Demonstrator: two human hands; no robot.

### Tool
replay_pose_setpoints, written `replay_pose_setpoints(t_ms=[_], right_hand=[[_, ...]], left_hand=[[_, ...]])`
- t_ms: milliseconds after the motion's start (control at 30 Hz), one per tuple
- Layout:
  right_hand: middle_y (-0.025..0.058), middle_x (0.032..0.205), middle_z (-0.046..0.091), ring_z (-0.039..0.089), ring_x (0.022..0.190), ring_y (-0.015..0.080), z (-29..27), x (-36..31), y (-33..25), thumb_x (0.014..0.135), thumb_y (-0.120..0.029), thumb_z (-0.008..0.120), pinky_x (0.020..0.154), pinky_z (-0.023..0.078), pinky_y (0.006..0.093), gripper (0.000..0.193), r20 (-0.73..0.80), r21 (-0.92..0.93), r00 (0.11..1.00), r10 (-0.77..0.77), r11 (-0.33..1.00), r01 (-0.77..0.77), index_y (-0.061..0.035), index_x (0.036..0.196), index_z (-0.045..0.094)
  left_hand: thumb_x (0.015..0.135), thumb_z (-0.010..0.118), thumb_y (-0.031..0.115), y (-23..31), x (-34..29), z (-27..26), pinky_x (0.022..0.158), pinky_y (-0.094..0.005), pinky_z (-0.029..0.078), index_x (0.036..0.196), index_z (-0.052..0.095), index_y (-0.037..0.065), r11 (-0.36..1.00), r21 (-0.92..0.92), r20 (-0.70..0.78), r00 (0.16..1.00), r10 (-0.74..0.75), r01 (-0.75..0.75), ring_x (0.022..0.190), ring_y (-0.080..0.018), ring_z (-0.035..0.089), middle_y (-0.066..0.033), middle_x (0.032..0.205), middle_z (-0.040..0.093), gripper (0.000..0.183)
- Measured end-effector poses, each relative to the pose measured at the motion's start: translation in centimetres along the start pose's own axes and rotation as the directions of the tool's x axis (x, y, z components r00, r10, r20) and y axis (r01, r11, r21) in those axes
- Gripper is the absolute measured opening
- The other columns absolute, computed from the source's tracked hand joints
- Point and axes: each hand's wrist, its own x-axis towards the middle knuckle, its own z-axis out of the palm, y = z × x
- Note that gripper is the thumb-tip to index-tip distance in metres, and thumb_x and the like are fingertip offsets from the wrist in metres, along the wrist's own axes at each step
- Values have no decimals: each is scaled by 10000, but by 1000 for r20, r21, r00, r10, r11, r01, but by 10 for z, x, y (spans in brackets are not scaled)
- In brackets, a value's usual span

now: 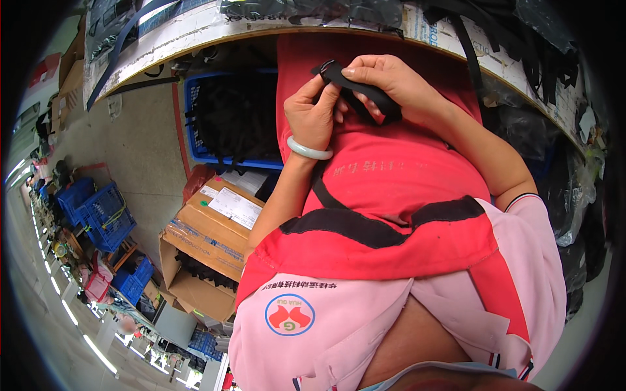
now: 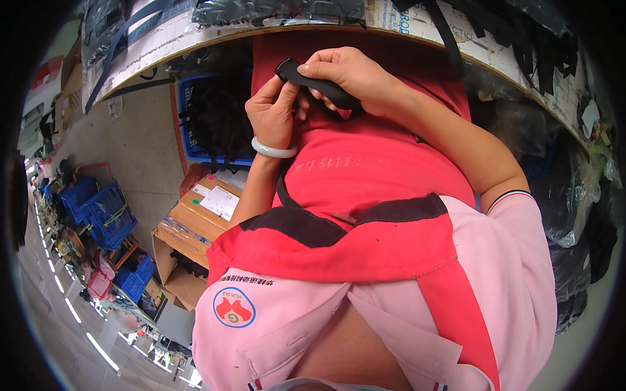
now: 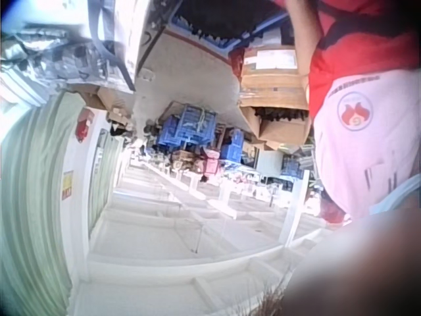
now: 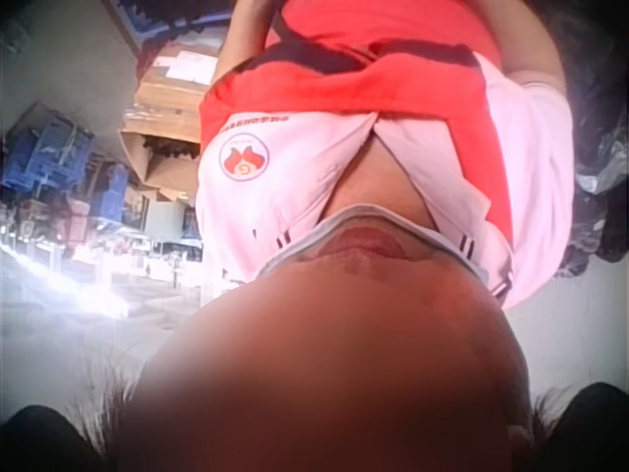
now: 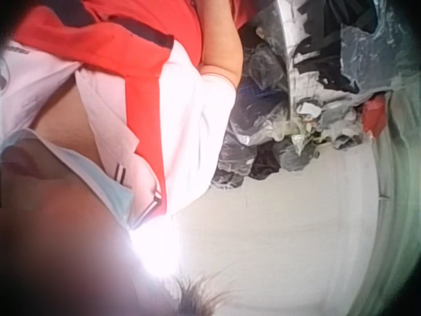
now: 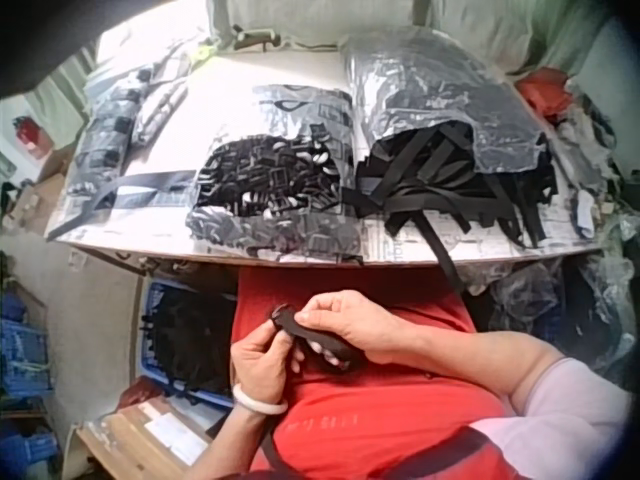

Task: Assembling plastic buckles onto nylon straps at a factory workbench.

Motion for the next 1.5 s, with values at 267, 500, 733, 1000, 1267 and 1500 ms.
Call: replay_pose_setpoints(t_ms=[267,500,733,1000,1267,1500], right_hand=[[4,665,579,522,509,67,2,7,7,957,-242,582,483,448,187,209,34,206,998,-49,978,41,-40,903,587],[5,707,600,555,553,56,-8,15,16,933,-253,629,504,469,192,224,-58,51,991,-121,991,124,-33,967,603],[13,833,653,610,758,46,-13,10,4,903,-207,671,690,487,189,222,3,-16,995,-104,994,104,-25,1027,639],[4,883,637,595,763,64,1,2,5,887,-135,681,703,486,204,170,83,-546,650,-755,511,664,-33,1022,664],[37,716,627,573,540,63,-4,-19,-12,911,-177,651,492,478,192,176,-111,-351,969,-219,921,168,-6,892,612],[33,670,616,595,553,80,-7,-4,0,927,-209,632,524,501,202,199,-150,-237,963,-222,954,183,-12,916,604]], left_hand=[[867,673,22,-14,13,-6,555,-225,453,1061,677,-4,807,397,2,880,475,-437,625,-92,580,-43,765,650,196],[839,651,-39,-10,10,-7,618,-273,485,1014,672,-16,790,467,102,912,397,-396,693,-148,625,-109,798,651,178],[903,602,47,4,8,-10,517,-246,481,1058,642,-43,949,-244,136,976,-172,201,664,-146,612,-114,855,654,183],[925,614,144,13,16,-3,458,-229,475,1066,640,-83,932,-254,120,964,-237,261,578,-153,624,-129,784,667,268],[895,659,99,23,12,7,441,-213,456,1029,670,-67,997,-69,-55,998,13,-16,573,-128,620,-119,770,685,214],[866,670,11,13,4,10,430,-176,414,1031,692,-22,989,62,-36,990,139,-137,545,-63,565,-45,842,644,169]])
